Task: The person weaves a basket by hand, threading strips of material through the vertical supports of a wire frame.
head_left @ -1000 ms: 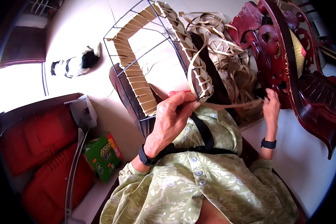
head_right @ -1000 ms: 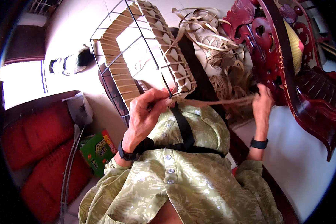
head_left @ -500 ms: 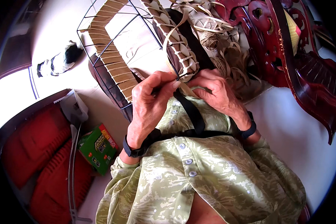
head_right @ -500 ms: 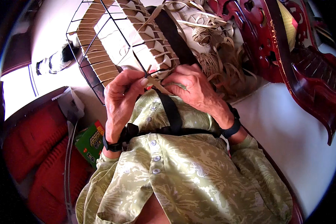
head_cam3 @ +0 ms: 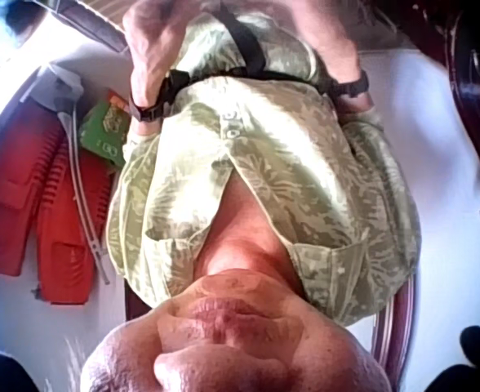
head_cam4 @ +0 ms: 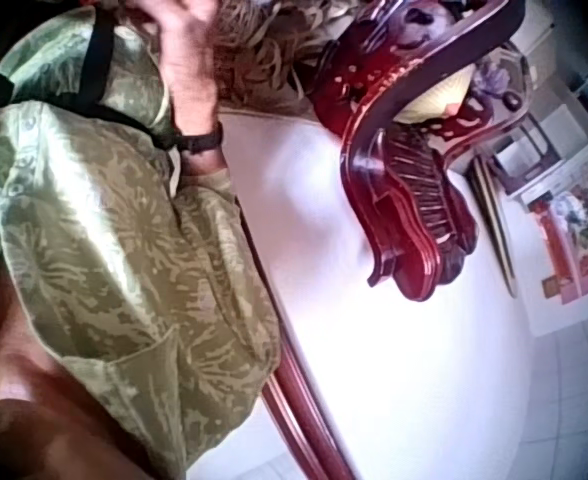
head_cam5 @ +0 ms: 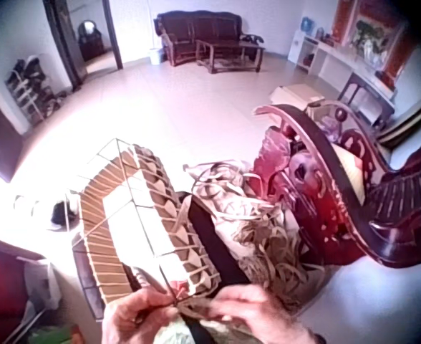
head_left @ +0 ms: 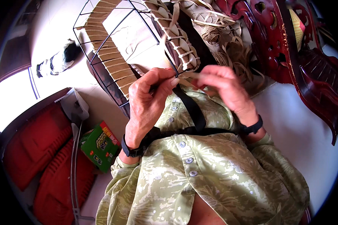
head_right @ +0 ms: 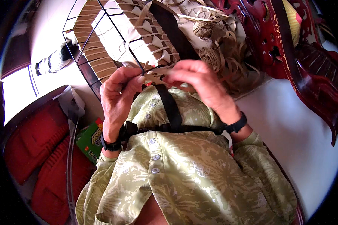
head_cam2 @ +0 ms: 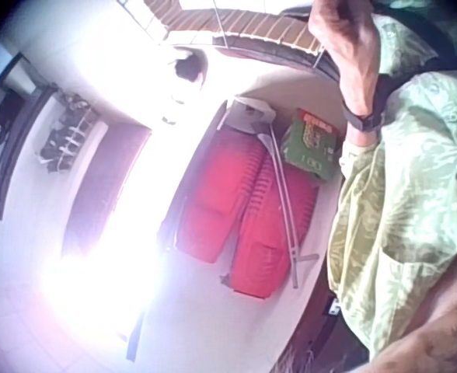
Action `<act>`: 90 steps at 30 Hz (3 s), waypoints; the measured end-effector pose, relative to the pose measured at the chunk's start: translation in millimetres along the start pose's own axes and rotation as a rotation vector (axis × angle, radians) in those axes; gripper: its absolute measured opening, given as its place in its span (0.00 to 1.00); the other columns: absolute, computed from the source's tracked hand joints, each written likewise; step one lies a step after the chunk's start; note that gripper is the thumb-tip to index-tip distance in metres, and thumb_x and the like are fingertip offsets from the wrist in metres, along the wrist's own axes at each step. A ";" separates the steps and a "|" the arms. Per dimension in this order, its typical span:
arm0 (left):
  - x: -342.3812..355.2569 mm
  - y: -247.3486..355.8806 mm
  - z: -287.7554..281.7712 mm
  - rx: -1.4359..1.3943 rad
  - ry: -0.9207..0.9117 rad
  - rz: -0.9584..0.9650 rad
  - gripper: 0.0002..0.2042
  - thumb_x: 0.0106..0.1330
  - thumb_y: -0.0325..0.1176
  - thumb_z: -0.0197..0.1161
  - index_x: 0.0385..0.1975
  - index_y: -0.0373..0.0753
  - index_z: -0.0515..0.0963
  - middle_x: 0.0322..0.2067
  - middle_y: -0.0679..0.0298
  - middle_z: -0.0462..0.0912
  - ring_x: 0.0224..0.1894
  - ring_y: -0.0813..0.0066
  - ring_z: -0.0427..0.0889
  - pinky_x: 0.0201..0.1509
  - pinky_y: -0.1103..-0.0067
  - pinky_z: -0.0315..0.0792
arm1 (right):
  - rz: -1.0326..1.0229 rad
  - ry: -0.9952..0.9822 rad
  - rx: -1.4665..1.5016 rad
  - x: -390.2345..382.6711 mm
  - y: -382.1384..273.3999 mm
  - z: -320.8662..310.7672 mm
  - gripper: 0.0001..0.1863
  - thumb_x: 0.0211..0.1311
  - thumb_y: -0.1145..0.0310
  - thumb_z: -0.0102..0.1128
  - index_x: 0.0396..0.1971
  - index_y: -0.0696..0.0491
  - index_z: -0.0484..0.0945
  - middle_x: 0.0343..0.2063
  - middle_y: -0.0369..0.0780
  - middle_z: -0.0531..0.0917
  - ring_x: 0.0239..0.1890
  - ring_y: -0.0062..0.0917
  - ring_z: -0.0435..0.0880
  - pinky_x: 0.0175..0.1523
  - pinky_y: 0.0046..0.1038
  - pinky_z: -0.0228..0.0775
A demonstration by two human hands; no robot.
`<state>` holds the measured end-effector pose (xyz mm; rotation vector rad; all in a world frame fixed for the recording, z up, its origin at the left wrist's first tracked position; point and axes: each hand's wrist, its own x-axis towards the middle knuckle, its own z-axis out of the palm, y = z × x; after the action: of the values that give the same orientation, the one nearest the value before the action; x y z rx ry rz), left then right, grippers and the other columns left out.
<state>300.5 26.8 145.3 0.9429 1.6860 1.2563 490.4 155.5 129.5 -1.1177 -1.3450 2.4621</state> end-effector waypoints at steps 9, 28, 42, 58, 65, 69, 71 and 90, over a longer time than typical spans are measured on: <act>-1.7 -0.1 -0.3 -0.015 0.012 0.053 0.06 0.62 0.21 0.68 0.38 0.30 0.81 0.29 0.62 0.85 0.32 0.81 0.82 0.40 0.83 0.75 | -0.771 1.193 -0.221 -71.9 -69.1 -168.2 0.22 0.70 0.68 0.57 0.55 0.69 0.72 0.51 0.49 0.81 0.54 0.34 0.82 0.58 0.30 0.71; -0.3 -3.8 -0.5 -0.011 0.024 0.064 0.07 0.62 0.21 0.67 0.39 0.30 0.81 0.29 0.61 0.86 0.32 0.82 0.83 0.38 0.83 0.75 | -0.724 0.303 -1.322 4.7 14.9 15.6 0.08 0.50 0.69 0.73 0.28 0.53 0.82 0.27 0.37 0.76 0.36 0.32 0.78 0.43 0.34 0.68; 2.3 -1.9 1.8 0.020 -0.006 0.081 0.05 0.63 0.22 0.66 0.37 0.31 0.81 0.26 0.61 0.85 0.27 0.81 0.79 0.35 0.82 0.74 | -0.456 0.744 -0.909 -31.1 -23.7 -26.2 0.12 0.64 0.69 0.64 0.45 0.56 0.81 0.37 0.41 0.85 0.41 0.27 0.84 0.46 0.27 0.75; -0.3 -14.2 7.3 0.043 0.054 0.225 0.08 0.59 0.19 0.67 0.38 0.33 0.79 0.22 0.59 0.80 0.23 0.67 0.77 0.31 0.78 0.72 | 0.077 -0.150 0.190 -4.5 -38.9 17.9 0.15 0.73 0.62 0.56 0.27 0.55 0.77 0.23 0.34 0.80 0.20 0.15 0.73 0.27 0.17 0.67; -1.8 -2.8 15.8 0.247 0.201 0.353 0.05 0.59 0.21 0.66 0.31 0.35 0.76 0.23 0.57 0.80 0.25 0.57 0.80 0.30 0.72 0.71 | 0.022 -0.147 -0.169 28.4 -91.7 34.2 0.16 0.63 0.61 0.66 0.21 0.55 0.77 0.18 0.28 0.74 0.14 0.06 0.62 0.18 0.12 0.50; -4.7 6.0 13.6 0.116 0.163 0.151 0.05 0.62 0.27 0.68 0.32 0.35 0.79 0.22 0.59 0.81 0.22 0.69 0.78 0.29 0.75 0.71 | -0.030 -0.193 -0.572 55.7 -106.5 56.5 0.16 0.63 0.61 0.67 0.22 0.57 0.80 0.16 0.29 0.77 0.14 0.06 0.67 0.18 0.12 0.54; -4.7 9.2 12.4 0.008 0.155 0.016 0.07 0.63 0.31 0.69 0.33 0.34 0.80 0.23 0.60 0.83 0.22 0.76 0.77 0.28 0.78 0.71 | -0.028 -0.210 -0.726 61.6 -105.4 68.1 0.18 0.64 0.59 0.66 0.18 0.55 0.78 0.14 0.28 0.74 0.12 0.05 0.65 0.16 0.11 0.51; 8.1 7.3 12.1 -0.377 0.149 -0.163 0.08 0.70 0.33 0.65 0.35 0.33 0.82 0.26 0.69 0.83 0.28 0.86 0.77 0.33 0.86 0.73 | -0.070 -0.251 -0.575 71.5 -95.2 55.5 0.19 0.63 0.56 0.68 0.18 0.53 0.78 0.14 0.28 0.74 0.14 0.06 0.68 0.18 0.11 0.56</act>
<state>309.2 40.1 148.9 0.4880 1.5270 1.4930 380.8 205.3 181.9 -0.8339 -2.2183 2.2802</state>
